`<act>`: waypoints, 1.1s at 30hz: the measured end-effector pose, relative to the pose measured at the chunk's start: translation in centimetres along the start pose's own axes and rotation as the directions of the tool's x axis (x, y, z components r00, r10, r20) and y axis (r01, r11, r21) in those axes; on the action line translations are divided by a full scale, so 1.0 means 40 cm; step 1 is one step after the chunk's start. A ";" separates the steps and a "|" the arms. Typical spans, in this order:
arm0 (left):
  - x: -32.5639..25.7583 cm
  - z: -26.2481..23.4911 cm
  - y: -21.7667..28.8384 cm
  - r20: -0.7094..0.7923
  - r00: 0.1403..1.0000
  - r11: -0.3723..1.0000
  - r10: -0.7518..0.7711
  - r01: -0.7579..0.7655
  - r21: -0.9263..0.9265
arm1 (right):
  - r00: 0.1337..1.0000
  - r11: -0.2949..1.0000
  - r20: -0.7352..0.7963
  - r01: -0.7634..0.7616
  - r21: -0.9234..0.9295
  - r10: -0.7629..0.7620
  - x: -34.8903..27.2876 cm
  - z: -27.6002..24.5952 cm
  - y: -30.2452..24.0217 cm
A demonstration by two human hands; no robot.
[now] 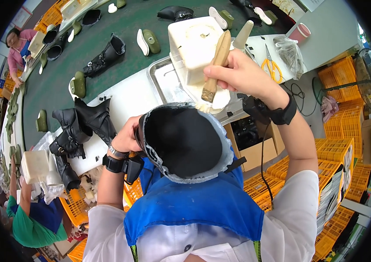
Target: Trimming excess material with scissors and applying glue with a brush to black boot components on a production line.
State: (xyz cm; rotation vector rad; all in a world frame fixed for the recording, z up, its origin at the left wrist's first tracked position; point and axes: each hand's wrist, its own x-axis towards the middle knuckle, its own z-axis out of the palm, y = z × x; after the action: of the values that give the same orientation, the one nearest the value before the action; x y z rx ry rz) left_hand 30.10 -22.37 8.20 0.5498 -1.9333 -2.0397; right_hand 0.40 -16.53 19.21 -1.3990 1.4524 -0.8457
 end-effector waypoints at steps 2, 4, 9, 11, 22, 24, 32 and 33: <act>0.000 -0.001 0.011 0.019 1.000 1.000 0.019 -0.018 -0.018 | 1.000 1.000 -0.007 -0.012 0.011 0.012 -0.009 -0.012 0.006; -0.007 0.001 0.031 0.022 0.999 0.999 0.042 -0.041 -0.033 | 0.999 0.999 -0.038 -0.009 0.031 0.010 -0.021 -0.035 0.019; -0.115 -0.049 0.107 -0.269 0.963 0.998 0.021 -0.038 -0.059 | 0.919 0.975 -0.393 0.109 0.196 -0.024 -0.111 -0.091 0.056; -0.203 -0.124 0.143 -0.529 0.848 1.000 0.024 -0.010 0.029 | 0.853 0.937 -0.521 0.169 0.304 0.016 -0.155 -0.108 0.100; -0.482 -0.802 0.285 -0.845 0.202 0.598 0.495 0.626 0.500 | 0.776 0.875 -0.625 0.247 0.417 0.079 -0.186 -0.105 0.217; -0.456 -0.881 0.225 -0.871 0.164 0.477 0.464 0.782 0.401 | 0.766 0.901 -0.637 0.209 0.380 0.091 -0.190 -0.106 0.228; -0.399 -1.085 -0.097 -0.899 0.187 0.345 0.396 0.877 0.334 | 0.559 0.958 -0.782 -0.083 0.276 0.274 -0.209 -0.028 0.104; -0.406 -1.074 -0.122 -0.926 0.249 0.271 0.282 0.906 0.326 | 0.557 0.957 -0.783 -0.091 0.276 0.278 -0.201 -0.020 0.096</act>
State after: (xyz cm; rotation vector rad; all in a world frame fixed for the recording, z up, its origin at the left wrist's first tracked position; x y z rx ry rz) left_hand 64.32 -52.98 3.25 2.1584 -1.8319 0.0608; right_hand -2.26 -8.23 17.14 -0.6374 2.0743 -1.5814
